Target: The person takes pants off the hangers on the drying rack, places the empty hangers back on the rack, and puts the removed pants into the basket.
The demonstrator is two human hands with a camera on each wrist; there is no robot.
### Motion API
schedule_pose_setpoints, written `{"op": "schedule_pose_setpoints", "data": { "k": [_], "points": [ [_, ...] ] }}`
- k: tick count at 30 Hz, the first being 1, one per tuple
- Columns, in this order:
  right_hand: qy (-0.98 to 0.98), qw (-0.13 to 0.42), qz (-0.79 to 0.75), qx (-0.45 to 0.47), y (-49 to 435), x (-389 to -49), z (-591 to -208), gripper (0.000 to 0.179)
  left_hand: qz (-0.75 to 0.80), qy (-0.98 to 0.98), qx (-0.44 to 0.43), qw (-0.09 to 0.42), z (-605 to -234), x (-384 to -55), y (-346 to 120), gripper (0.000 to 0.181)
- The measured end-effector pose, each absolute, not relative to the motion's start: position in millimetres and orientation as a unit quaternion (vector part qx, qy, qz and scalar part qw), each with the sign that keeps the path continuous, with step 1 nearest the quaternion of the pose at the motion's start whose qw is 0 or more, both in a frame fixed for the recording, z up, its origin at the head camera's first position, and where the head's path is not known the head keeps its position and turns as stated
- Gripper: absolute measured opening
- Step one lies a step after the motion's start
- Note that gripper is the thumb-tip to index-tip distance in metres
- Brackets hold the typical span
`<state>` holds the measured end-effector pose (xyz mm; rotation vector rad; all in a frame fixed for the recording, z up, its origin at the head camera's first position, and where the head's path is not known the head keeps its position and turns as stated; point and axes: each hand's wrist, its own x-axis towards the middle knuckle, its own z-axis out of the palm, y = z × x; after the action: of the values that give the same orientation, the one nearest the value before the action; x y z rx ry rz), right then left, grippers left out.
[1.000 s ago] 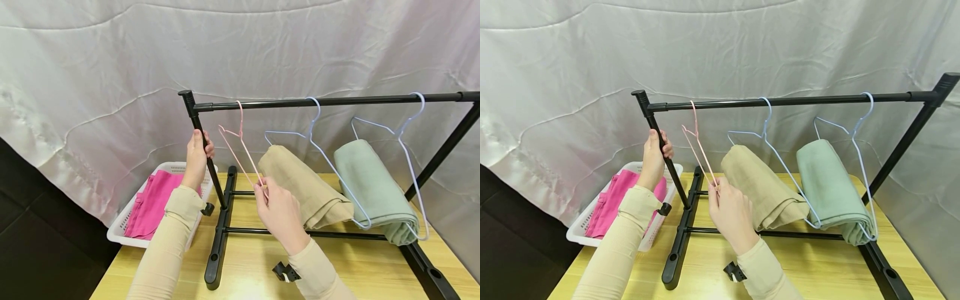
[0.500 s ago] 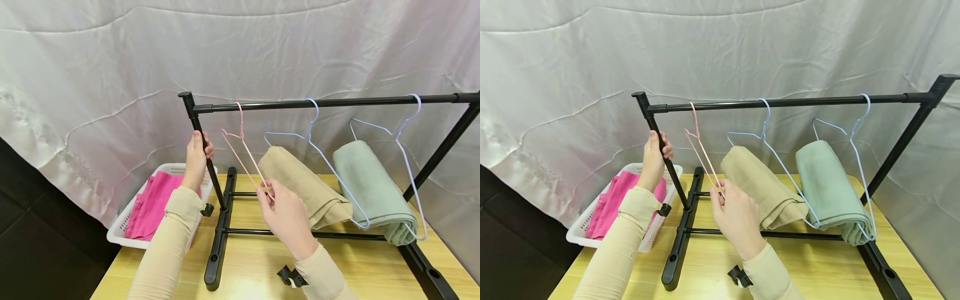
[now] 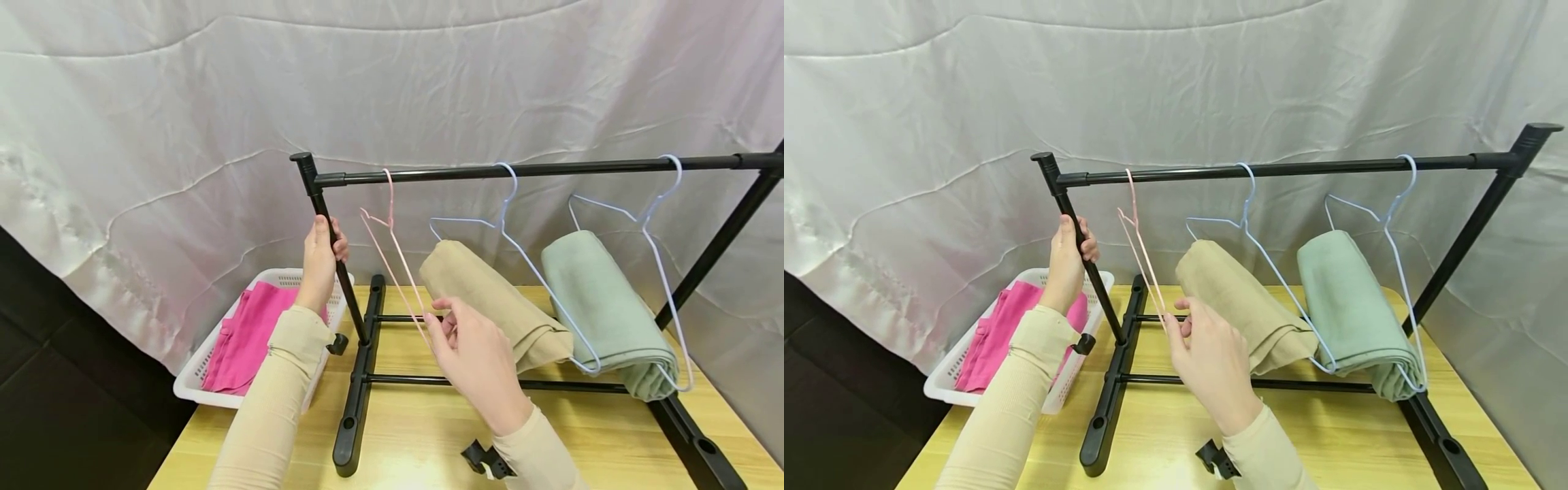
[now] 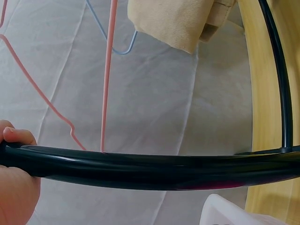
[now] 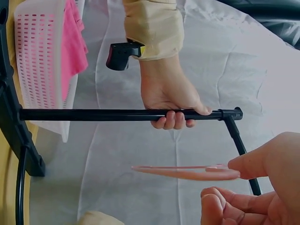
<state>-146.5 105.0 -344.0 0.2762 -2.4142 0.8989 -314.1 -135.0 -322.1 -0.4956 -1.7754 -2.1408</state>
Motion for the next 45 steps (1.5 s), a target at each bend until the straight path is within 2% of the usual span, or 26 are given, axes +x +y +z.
{"op": "schedule_pose_setpoints", "data": {
  "k": [22,32,45],
  "points": [
    [-0.886,0.301,0.338,0.102,135,-134,-329,0.018,-0.748,-0.622,-0.173,0.154,-324,-315,-135,0.044],
    [-0.874,0.356,0.314,0.104,156,-132,-323,0.015,-0.745,-0.624,-0.171,0.163,-323,-315,-135,0.045],
    [-0.862,0.383,0.312,0.116,187,-130,-313,0.014,-0.744,-0.625,-0.172,0.161,-322,-315,-136,0.054]
  ]
}}
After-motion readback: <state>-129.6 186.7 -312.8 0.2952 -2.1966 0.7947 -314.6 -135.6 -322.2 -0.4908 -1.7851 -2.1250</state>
